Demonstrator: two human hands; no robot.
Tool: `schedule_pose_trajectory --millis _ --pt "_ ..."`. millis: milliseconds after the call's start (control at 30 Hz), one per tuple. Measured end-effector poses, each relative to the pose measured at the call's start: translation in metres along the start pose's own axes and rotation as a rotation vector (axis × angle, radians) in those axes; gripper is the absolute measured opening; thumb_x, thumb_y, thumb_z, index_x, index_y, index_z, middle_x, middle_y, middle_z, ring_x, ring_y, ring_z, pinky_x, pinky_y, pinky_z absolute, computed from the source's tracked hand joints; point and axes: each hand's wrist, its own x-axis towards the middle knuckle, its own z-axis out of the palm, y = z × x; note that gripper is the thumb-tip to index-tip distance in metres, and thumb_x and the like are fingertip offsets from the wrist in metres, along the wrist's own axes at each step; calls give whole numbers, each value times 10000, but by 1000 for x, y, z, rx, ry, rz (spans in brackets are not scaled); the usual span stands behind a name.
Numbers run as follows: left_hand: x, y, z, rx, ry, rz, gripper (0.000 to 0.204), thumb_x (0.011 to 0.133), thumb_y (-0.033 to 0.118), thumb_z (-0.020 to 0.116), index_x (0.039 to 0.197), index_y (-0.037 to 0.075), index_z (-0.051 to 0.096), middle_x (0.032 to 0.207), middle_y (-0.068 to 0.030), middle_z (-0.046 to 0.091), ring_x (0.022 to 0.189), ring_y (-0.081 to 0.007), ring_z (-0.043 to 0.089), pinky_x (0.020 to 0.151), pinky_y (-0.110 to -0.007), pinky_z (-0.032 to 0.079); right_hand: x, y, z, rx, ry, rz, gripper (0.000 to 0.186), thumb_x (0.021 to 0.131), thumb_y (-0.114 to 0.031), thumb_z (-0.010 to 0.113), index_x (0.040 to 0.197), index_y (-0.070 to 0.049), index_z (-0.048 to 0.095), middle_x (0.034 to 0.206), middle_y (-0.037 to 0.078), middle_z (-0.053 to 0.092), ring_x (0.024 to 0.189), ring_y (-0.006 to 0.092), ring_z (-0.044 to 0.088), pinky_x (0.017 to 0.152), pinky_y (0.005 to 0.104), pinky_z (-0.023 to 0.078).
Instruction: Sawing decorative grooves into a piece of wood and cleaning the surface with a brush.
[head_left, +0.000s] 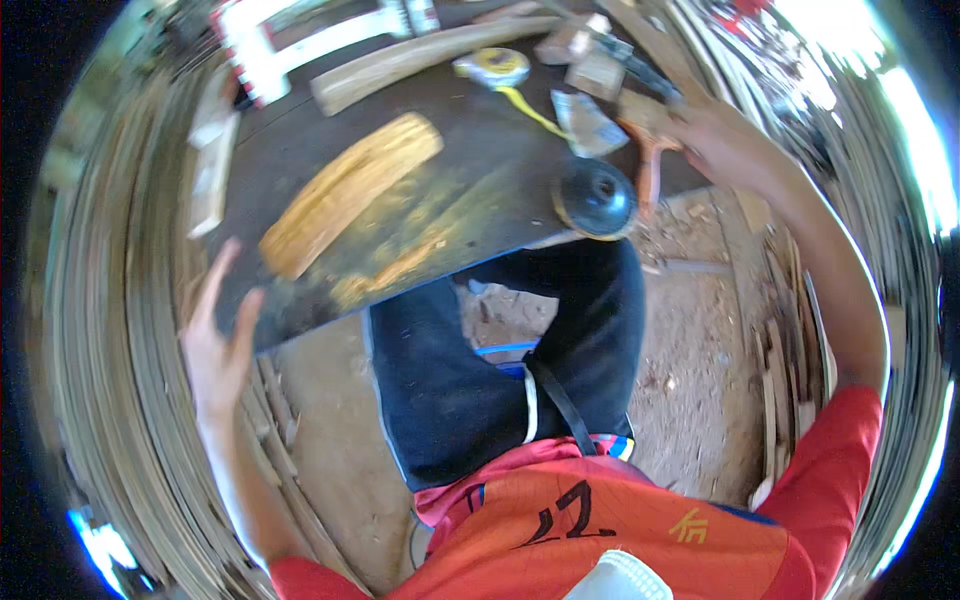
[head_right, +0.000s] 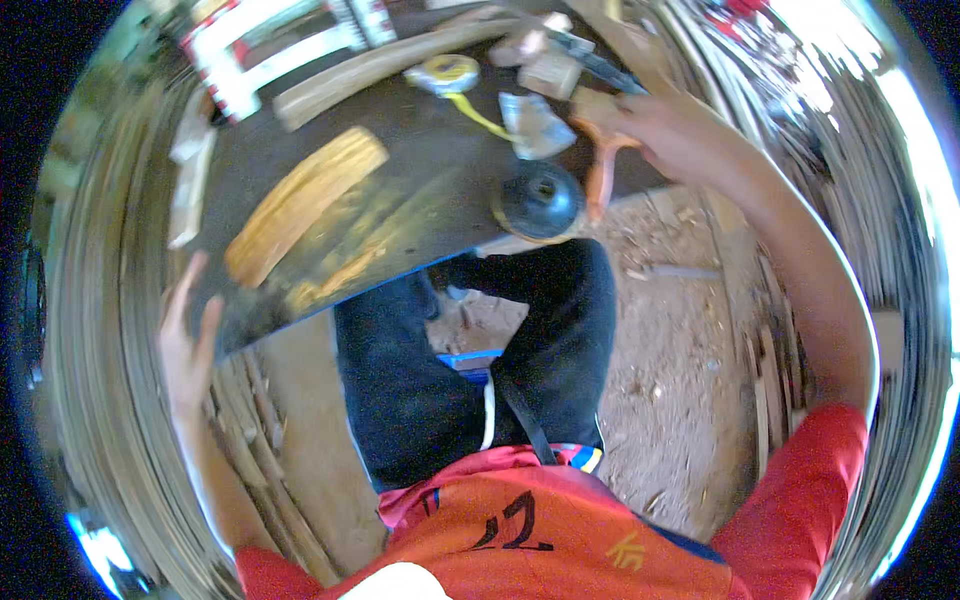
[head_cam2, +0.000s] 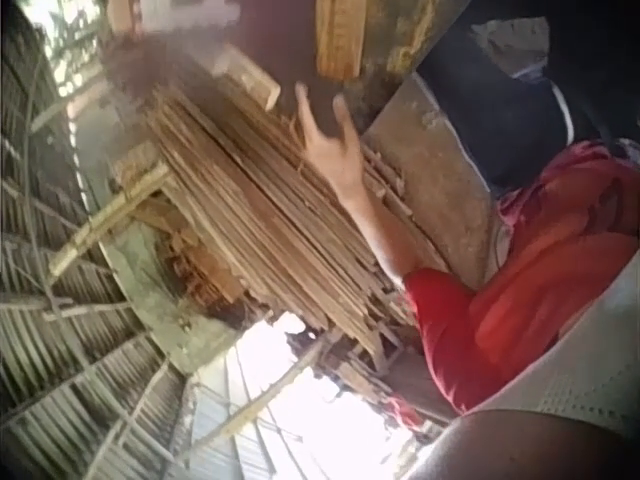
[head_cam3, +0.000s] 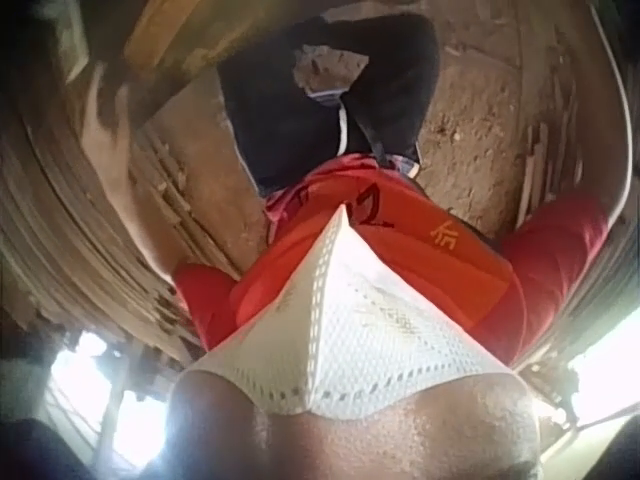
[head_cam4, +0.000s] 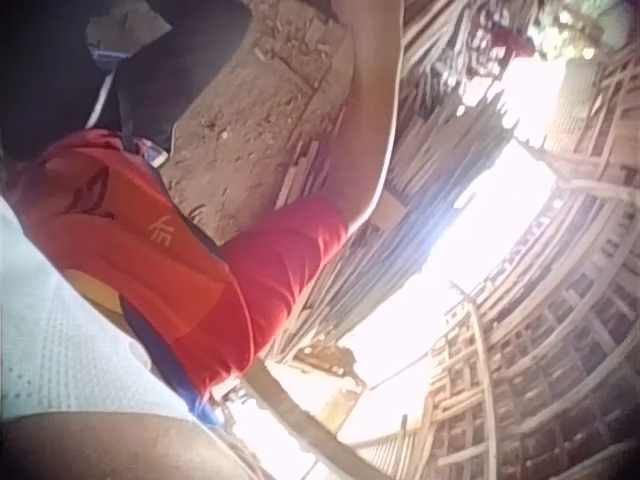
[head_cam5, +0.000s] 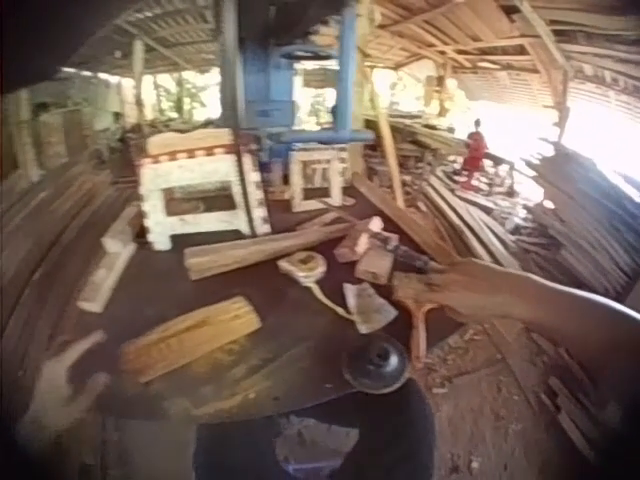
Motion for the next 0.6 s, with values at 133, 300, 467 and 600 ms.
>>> schedule_pose_trajectory --millis 133,300,467,600 --pt "14 -7 23 -16 13 -35 644 920 275 827 1495 107 591 1386 -169 685 1271 -281 649 1118 -404 460 -6 -9 8 -48 -2 -75 332 832 -45 702 1148 -125 640 932 139 667 899 394 687 774 511 539" --pt "40 -30 33 38 44 228 646 773 349 937 1316 86 708 1214 -141 669 1181 -307 635 1069 -410 481 9 -11 20 -70 30 -115 276 843 -87 702 1112 -131 663 795 140 668 759 392 693 703 524 537" --pt "47 -31 40 -25 94 119 556 846 441 874 1235 69 737 1144 -138 705 1131 -306 670 1032 -417 499 22 -16 21 -105 -23 -89 390 802 -95 731 1186 -110 661 823 129 670 800 373 690 718 504 515" --pt "70 3 15 -183 -12 -60 481 973 436 754 1247 43 710 1123 -150 747 1092 -261 696 1007 -397 508 20 -28 -13 29 152 -19 299 792 -113 759 1060 -109 627 741 130 684 744 364 703 705 483 548"
